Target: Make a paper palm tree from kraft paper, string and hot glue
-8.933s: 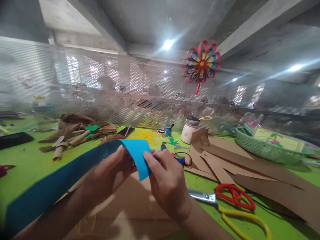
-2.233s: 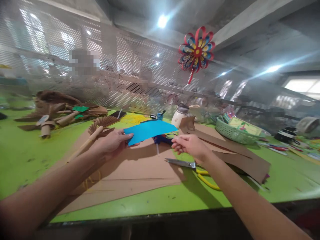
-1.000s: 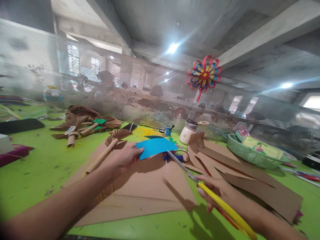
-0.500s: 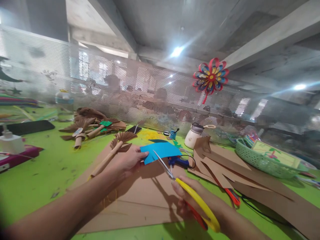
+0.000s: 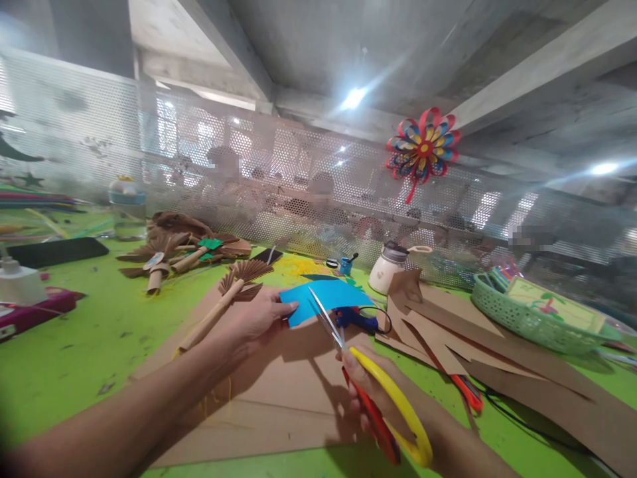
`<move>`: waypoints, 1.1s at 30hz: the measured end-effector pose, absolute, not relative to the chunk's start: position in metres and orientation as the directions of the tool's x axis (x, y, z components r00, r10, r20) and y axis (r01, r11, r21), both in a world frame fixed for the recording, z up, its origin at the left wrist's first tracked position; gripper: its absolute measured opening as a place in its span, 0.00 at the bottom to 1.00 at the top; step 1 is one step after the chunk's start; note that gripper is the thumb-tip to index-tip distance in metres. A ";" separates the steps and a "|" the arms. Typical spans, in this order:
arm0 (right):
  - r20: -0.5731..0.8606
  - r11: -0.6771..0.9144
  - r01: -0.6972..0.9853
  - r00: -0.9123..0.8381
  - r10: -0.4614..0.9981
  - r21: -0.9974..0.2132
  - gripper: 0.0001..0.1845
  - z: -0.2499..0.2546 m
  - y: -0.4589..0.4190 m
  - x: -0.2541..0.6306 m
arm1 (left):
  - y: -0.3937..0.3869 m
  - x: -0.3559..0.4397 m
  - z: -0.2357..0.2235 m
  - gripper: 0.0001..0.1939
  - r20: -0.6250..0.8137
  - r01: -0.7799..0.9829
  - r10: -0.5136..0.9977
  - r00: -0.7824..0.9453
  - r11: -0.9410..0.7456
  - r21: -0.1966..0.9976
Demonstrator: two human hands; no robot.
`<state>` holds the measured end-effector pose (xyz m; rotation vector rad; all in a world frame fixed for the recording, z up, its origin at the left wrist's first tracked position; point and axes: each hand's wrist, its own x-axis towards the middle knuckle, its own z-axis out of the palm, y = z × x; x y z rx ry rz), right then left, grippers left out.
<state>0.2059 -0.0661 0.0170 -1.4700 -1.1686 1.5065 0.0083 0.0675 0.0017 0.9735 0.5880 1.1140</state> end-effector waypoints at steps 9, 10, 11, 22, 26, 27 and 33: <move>-0.321 -0.308 0.136 -0.088 0.943 -0.942 0.29 0.017 -0.065 0.205 | 0.062 0.010 0.006 0.08 0.088 -0.498 0.924 0.372 0.118 0.859; -0.301 -0.286 0.140 -0.100 0.948 -0.948 0.29 0.017 -0.065 0.204 | 0.062 0.011 0.006 0.08 0.087 -0.498 0.924 0.372 0.120 0.859; -0.274 -0.257 0.145 -0.111 0.955 -0.956 0.29 0.017 -0.065 0.204 | 0.062 0.011 0.006 0.08 0.085 -0.498 0.924 0.373 0.122 0.859; -0.192 -0.168 0.162 -0.144 0.971 -0.972 0.25 0.022 -0.065 0.197 | 0.061 0.012 0.005 0.08 0.086 -0.509 0.930 0.357 0.117 0.853; -0.159 -0.134 0.159 -0.152 0.976 -0.978 0.25 0.026 -0.068 0.195 | 0.062 0.013 0.006 0.10 0.077 -0.513 0.931 0.356 0.126 0.849; -0.152 -0.127 0.159 -0.154 0.976 -0.979 0.25 0.026 -0.068 0.195 | 0.062 0.013 0.006 0.09 0.076 -0.514 0.931 0.358 0.128 0.848; -0.114 -0.088 0.161 -0.156 0.981 -0.983 0.27 0.028 -0.068 0.195 | 0.060 0.014 0.007 0.08 0.068 -0.510 0.933 0.353 0.131 0.850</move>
